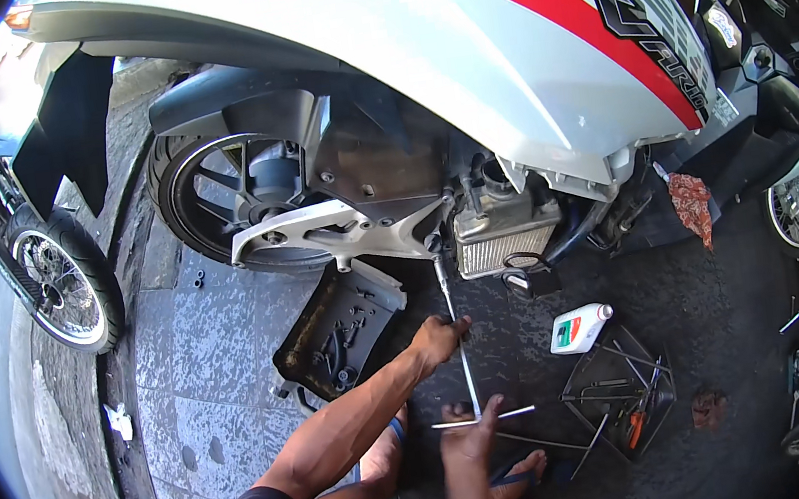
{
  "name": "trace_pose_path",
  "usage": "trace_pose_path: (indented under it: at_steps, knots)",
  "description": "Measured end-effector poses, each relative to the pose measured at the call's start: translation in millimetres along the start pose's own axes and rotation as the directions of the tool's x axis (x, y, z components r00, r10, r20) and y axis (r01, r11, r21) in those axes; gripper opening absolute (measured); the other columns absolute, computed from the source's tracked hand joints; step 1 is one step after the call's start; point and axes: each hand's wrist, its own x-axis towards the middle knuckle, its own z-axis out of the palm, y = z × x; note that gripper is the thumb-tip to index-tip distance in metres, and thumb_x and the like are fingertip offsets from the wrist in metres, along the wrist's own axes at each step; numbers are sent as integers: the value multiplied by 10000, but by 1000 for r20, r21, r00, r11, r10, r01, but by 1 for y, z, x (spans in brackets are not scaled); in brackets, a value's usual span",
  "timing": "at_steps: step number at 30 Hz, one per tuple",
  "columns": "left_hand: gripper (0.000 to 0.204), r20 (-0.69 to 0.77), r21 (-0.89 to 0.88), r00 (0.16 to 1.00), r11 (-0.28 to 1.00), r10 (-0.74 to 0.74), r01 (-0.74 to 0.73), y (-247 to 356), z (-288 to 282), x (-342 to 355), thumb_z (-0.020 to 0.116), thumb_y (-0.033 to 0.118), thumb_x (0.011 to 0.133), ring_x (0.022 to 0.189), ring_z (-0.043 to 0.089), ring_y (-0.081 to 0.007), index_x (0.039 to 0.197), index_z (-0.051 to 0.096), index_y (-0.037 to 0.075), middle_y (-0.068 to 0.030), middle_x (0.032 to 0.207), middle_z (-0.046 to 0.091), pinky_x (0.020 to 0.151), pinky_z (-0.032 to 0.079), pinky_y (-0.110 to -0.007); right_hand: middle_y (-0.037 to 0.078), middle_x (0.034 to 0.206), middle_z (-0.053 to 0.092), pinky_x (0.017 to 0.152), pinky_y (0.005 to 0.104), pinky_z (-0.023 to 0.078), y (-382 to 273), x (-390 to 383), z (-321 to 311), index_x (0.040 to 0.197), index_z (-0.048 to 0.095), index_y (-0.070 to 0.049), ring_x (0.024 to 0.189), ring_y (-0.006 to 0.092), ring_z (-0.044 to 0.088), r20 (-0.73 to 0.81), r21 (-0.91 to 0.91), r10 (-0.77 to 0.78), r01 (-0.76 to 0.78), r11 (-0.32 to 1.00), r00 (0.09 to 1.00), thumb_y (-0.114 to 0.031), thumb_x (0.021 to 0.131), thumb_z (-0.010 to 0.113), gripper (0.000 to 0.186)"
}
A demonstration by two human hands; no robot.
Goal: The person drains oil from a motorcycle into a pan, cleans a small part at a counter, and then uses a long socket wrench to tighten bolts on the engine block.
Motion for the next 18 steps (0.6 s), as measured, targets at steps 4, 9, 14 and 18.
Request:
trace_pose_path:
  at_steps: [4, 9, 14, 18]
  knots:
    - [479, 48, 25, 993, 994, -109, 108, 19, -9, -7, 608, 468, 895, 478, 469, -159, 750, 664, 16, -55, 558, 515, 469, 356, -338, 120, 883, 632, 770, 413, 510, -18, -23, 25, 1096, 539, -16, 757, 225, 624, 42, -273, 215, -196, 942, 976, -549, 897, 585, 570]
    - [468, 81, 5, 984, 988, -156, 156, 20, -7, -2, 618, 455, 890, 495, 470, -159, 749, 668, 11, -68, 572, 537, 484, 358, -346, 178, 1038, 639, 1040, 504, 366, -89, -59, 40, 1251, 496, -6, 1101, 334, 586, 866, -496, -395, 640, -588, 308, -314, 899, 624, 485]
    - [468, 150, -114, 966, 967, -211, 229, 9, -7, 9, 634, 441, 876, 533, 532, -182, 747, 671, -8, -94, 613, 581, 510, 401, -359, 108, 952, 656, 1037, 539, 360, -78, -13, 22, 1284, 495, -35, 1038, 312, 612, 971, 20, 162, 615, -788, 176, -343, 883, 649, 529]
    - [493, 64, 38, 985, 986, -163, 161, 18, -10, 2, 634, 462, 869, 530, 520, -184, 737, 663, -12, -92, 605, 579, 519, 401, -362, 58, 932, 659, 926, 461, 448, -4, -18, 2, 1279, 519, -48, 1012, 235, 636, 512, -665, -325, 606, 436, 795, -419, 877, 667, 567]
